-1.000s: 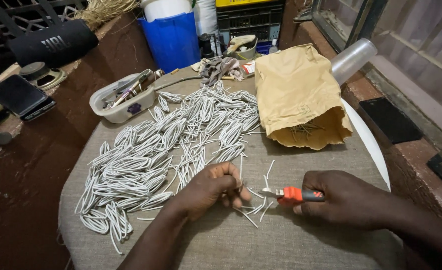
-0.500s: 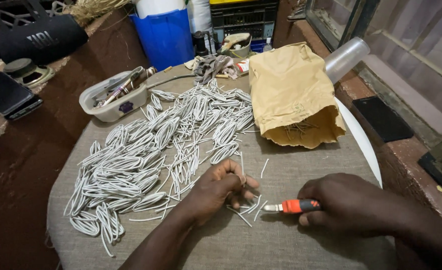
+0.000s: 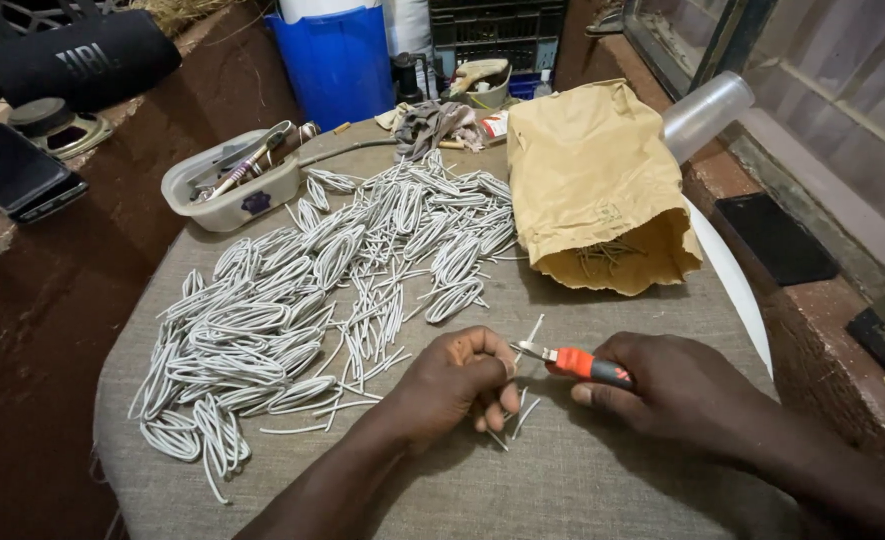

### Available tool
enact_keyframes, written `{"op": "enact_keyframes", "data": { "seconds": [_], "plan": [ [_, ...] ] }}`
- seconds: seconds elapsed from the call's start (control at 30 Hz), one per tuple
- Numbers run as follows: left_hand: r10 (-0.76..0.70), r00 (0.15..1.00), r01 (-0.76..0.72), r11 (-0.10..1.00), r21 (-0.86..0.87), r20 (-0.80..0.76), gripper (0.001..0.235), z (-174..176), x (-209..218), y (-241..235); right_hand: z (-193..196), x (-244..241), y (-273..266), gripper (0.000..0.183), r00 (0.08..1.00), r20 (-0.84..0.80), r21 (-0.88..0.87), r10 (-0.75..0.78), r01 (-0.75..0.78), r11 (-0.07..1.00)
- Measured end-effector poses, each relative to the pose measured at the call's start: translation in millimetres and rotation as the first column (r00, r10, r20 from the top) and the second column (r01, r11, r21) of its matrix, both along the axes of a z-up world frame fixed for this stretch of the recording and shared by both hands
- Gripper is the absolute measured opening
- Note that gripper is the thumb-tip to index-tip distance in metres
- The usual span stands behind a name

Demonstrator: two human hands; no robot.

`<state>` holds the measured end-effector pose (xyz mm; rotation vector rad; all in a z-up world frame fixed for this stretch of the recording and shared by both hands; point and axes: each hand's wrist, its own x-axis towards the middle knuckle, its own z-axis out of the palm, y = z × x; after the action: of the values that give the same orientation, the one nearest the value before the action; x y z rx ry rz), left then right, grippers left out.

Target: A person uses wire cutters to snip individual white wires from a large pile on a workbench.

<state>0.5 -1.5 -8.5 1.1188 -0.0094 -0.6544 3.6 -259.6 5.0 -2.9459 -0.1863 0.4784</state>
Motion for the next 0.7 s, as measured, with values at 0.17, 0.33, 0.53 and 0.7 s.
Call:
{"op": "enact_keyframes", "data": {
  "seconds": [0.17,0.33,0.53,0.7],
  "plan": [
    [-0.005,0.999,0.003,0.999,0.033,0.052,0.008,-13.8,6.6,-2.0,-4.0,-3.2,3.5,0.039,0.999,0.033,0.037,0.004,-0.005,0.999],
    [-0.008,0.991,-0.003,0.997,0.083,0.131,0.007,-16.5,8.3,-3.6,-14.2,-2.7,2.9,0.039,0.995,0.090,0.030,0.042,-0.045,0.999],
    [0.015,0.998,-0.015,1.000,-0.004,0.065,0.006,-18.1,7.3,-3.6,-23.9,-4.8,2.1,0.042,0.967,0.189,0.252,0.174,-0.219,0.943],
    [-0.027,0.990,0.026,1.000,0.010,0.139,0.003,-27.3,11.5,-2.6,-10.0,-10.6,7.7,0.035,0.994,-0.051,0.419,-0.095,0.107,0.901]
  ]
}}
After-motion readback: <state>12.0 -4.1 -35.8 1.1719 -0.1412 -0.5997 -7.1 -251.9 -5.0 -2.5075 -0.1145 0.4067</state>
